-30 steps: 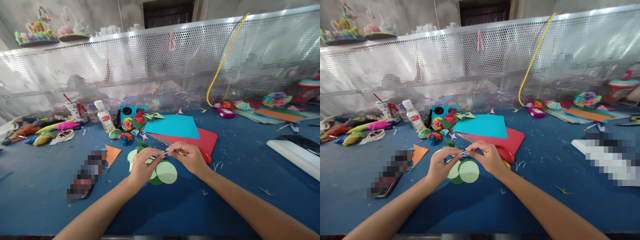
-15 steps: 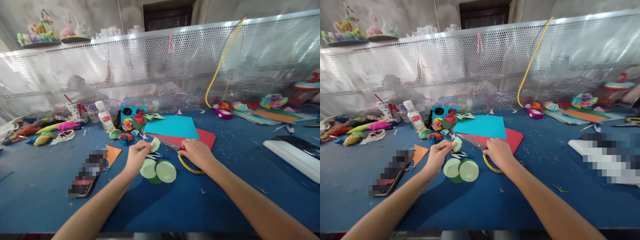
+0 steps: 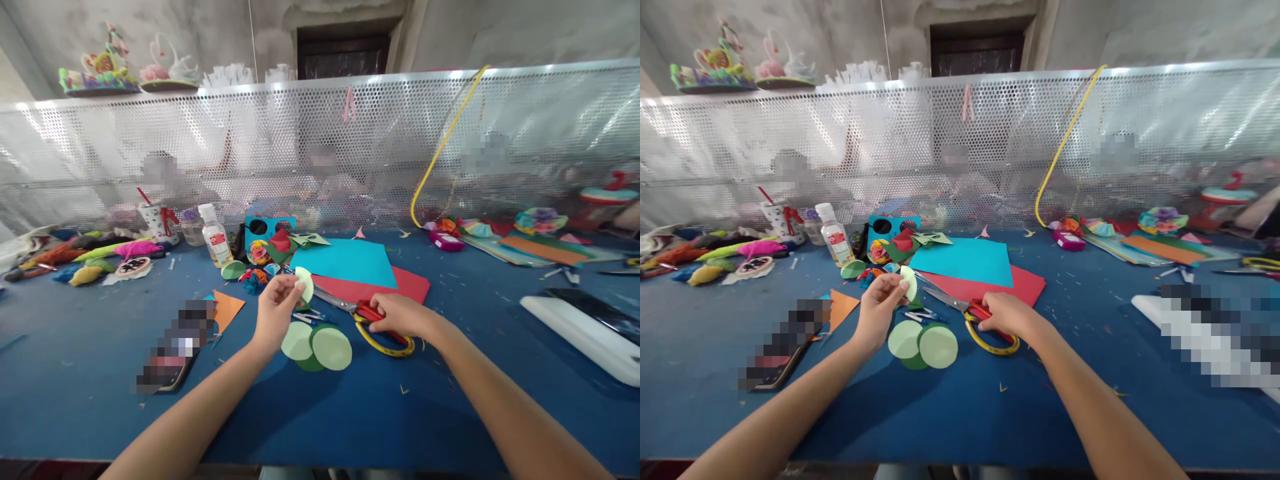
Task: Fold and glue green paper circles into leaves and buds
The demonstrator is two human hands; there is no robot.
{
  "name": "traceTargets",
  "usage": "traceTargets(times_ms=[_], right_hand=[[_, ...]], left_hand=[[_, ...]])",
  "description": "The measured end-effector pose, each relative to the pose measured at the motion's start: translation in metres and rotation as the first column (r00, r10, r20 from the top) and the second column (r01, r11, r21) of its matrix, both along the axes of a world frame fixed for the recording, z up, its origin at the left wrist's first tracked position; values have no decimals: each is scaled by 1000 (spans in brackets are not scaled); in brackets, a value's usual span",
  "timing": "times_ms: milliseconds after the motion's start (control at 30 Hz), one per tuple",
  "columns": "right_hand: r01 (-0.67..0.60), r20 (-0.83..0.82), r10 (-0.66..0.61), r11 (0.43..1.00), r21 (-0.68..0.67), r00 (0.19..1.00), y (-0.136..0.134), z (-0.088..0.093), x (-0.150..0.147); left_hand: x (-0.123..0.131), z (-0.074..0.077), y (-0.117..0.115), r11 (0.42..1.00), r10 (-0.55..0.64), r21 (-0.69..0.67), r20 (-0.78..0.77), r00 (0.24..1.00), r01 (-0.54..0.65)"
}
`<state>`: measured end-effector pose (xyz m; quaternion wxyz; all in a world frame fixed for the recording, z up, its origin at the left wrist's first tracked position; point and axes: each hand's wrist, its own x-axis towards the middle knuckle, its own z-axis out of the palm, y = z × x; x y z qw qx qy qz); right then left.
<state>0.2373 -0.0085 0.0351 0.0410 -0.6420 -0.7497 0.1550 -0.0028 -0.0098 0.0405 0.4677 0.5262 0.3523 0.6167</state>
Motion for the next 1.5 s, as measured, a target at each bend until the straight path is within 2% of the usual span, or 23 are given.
traceTargets(times_ms=[200, 467, 533, 600, 667, 800, 833, 867, 967, 1067, 1300, 1500], right_hand=[[13, -48, -11, 999, 45, 999, -3, -5, -7], [96, -257, -56, 985, 144, 965, -8, -7, -31], [111, -431, -44, 985, 131, 901, -8, -8, -35], [112, -650, -49, 992, 56, 758, -8, -10, -38], [94, -773, -91, 995, -41, 627, -8, -12, -41], [23, -825, -148, 987, -162, 545, -14, -13, -52], [-3, -842, -168, 980, -198, 513, -16, -12, -56], [-57, -877, -238, 956, -287, 418, -18, -12, -60], [-104, -892, -275, 938, -331, 359, -22, -11, -69], [-126, -909, -225, 951, -284, 351, -24, -9, -71], [-295, -928, -4, 948, -123, 373, -32, -13, -59], [-297, -920, 17, 949, -108, 390, -39, -15, -57]], left_hand=[[-3, -3, -3, 991, 98, 108, -187, 978, -79], [-6, -2, -3, 951, 233, 246, -165, 958, -189], [-5, -1, -4, 942, 244, 273, -162, 956, -194], [-5, 0, -5, 934, 253, 298, -161, 954, -198], [-6, 0, -6, 919, 275, 333, -161, 948, -210], [-7, 1, -5, 891, 311, 391, -160, 937, -229], [-8, 0, -4, 891, 311, 393, -159, 937, -229], [-8, 0, -3, 891, 309, 392, -158, 938, -227], [-7, -2, 0, 886, 296, 406, -128, 947, -223], [-7, -5, 2, 882, 282, 413, -80, 956, -225], [-8, -3, 2, 892, 295, 375, -59, 954, -252], [-7, -3, 0, 885, 280, 409, -92, 956, -220]])
